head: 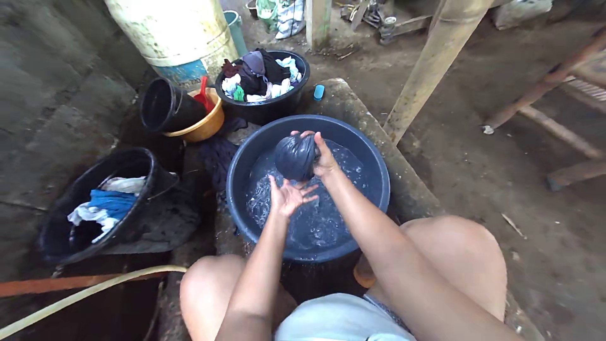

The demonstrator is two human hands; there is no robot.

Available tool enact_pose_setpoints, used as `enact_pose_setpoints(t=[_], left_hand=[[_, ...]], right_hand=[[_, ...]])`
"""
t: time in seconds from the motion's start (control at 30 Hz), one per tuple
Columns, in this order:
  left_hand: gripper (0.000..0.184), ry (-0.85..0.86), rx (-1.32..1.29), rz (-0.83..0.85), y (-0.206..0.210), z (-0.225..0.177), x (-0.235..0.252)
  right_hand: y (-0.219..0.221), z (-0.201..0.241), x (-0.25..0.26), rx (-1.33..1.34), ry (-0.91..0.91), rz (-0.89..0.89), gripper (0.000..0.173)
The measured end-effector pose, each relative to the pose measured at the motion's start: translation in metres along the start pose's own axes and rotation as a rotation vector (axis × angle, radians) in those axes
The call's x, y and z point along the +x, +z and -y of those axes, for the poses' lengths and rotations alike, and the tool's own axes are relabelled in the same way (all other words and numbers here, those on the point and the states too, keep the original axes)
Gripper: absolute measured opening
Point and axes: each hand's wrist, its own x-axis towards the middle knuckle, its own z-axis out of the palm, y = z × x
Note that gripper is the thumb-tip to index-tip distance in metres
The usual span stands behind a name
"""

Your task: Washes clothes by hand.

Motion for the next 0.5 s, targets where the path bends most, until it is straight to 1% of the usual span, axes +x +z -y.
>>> enact_pose_setpoints(t=[0.03, 0.07, 0.1, 0.13, 0.17, 0.2, 0.23, 0.27, 0.3, 0.33, 0.37, 0.43, 0.5], left_hand=[[0.106, 0.046, -0.051, -0.014, 0.006, -0.004, 0.001], [0.107, 0.105, -0.135, -0.081, 0.012, -0.011, 0.003], [0.1, 0.169, -0.215, -0.128, 0.017, -0.02, 0.005], [0.087, 0.232, -0.26, -0.144, 0.022, -0.028, 0.006], [0.07, 0.289, -0.257, -0.135, 0.026, -0.036, 0.007], [0.053, 0.341, -0.194, -0.103, 0.028, -0.043, 0.007], [0.04, 0.394, -0.074, -0.065, 0.031, -0.047, 0.007], [0.039, 0.452, 0.098, -0.024, 0.034, -0.048, 0.006], [0.05, 0.515, 0.294, 0.015, 0.036, -0.049, 0.004], [0.059, 0.581, 0.488, 0.043, 0.039, -0.049, 0.003], [0.06, 0.651, 0.675, 0.066, 0.043, -0.048, 0.0], [0.053, 0.83, 1.017, 0.128, 0.049, -0.041, -0.005], [0.046, 1.003, 1.225, 0.2, 0.054, -0.024, -0.008]], right_hand=[[0.004, 0.001, -0.006, -0.033, 0.02, 0.062, 0.055], [0.007, 0.002, -0.012, -0.055, 0.03, 0.076, 0.054], [0.007, 0.003, -0.02, -0.055, 0.036, 0.057, 0.053], [0.004, 0.005, -0.026, -0.033, 0.042, 0.009, 0.05], [0.001, 0.008, -0.032, -0.01, 0.059, -0.074, 0.047], [-0.001, 0.013, -0.035, -0.004, 0.102, -0.191, 0.045], [-0.001, 0.019, -0.035, -0.036, 0.158, -0.305, 0.047], [-0.001, 0.025, -0.032, -0.088, 0.225, -0.39, 0.05], [-0.003, 0.03, -0.029, -0.148, 0.3, -0.42, 0.053], [-0.007, 0.032, -0.026, -0.192, 0.367, -0.425, 0.056], [-0.012, 0.032, -0.021, -0.213, 0.429, -0.417, 0.058], [-0.018, 0.034, -0.015, -0.22, 0.555, -0.393, 0.06], [-0.018, 0.033, -0.014, -0.296, 0.638, -0.371, 0.052]])
